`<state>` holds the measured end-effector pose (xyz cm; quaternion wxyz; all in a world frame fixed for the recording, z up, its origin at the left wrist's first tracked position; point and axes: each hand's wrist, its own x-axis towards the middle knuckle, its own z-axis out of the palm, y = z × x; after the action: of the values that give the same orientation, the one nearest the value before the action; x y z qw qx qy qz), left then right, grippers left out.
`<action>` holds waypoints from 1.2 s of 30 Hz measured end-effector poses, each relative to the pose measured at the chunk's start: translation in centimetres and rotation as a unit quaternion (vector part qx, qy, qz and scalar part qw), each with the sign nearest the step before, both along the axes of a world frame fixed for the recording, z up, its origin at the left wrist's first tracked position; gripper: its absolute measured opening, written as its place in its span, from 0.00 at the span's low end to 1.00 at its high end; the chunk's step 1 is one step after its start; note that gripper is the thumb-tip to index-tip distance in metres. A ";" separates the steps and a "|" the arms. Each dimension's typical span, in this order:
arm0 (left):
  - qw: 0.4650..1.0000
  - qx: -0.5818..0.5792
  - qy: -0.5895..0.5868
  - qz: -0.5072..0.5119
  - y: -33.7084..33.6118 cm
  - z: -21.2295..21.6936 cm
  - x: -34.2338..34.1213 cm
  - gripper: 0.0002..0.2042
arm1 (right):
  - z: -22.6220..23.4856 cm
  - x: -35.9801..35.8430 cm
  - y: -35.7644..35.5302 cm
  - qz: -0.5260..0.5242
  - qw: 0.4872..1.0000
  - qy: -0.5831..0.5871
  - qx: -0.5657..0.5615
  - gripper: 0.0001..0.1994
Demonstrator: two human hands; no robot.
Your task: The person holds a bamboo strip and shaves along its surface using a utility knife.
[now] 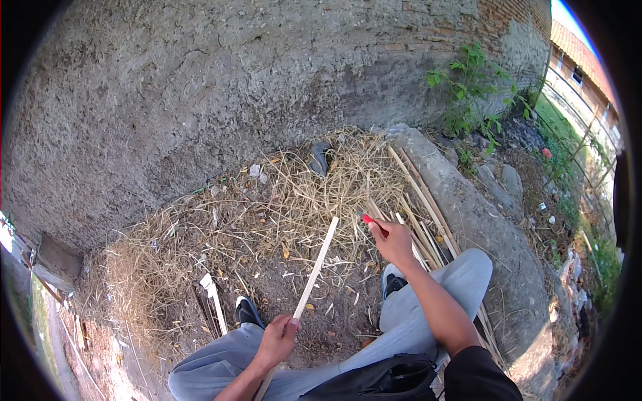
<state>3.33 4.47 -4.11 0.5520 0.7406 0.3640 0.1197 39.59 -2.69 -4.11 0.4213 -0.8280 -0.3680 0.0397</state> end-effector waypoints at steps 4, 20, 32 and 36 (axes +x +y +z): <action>0.999 0.047 0.010 -0.014 -0.4 -0.3 0.5 0.14 | -0.2 -1.5 0.0 0.104 0.993 -0.035 0.039 0.15; 0.989 0.142 0.002 -0.037 -3.3 2.1 0.7 0.12 | -2.4 -0.1 0.1 0.095 0.988 -0.106 -0.059 0.16; 0.989 -0.138 0.036 0.027 -0.8 1.1 -0.4 0.17 | 0.5 1.0 -0.9 0.010 0.998 0.020 -0.052 0.17; 0.996 -0.085 0.017 0.015 -1.1 0.4 0.1 0.17 | -0.1 0.5 -1.0 0.046 0.998 0.027 -0.029 0.18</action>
<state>3.43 3.40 -3.73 0.6050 0.6875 0.3928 0.0841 40.11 -3.74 -4.20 0.4045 -0.8209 -0.3923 0.0922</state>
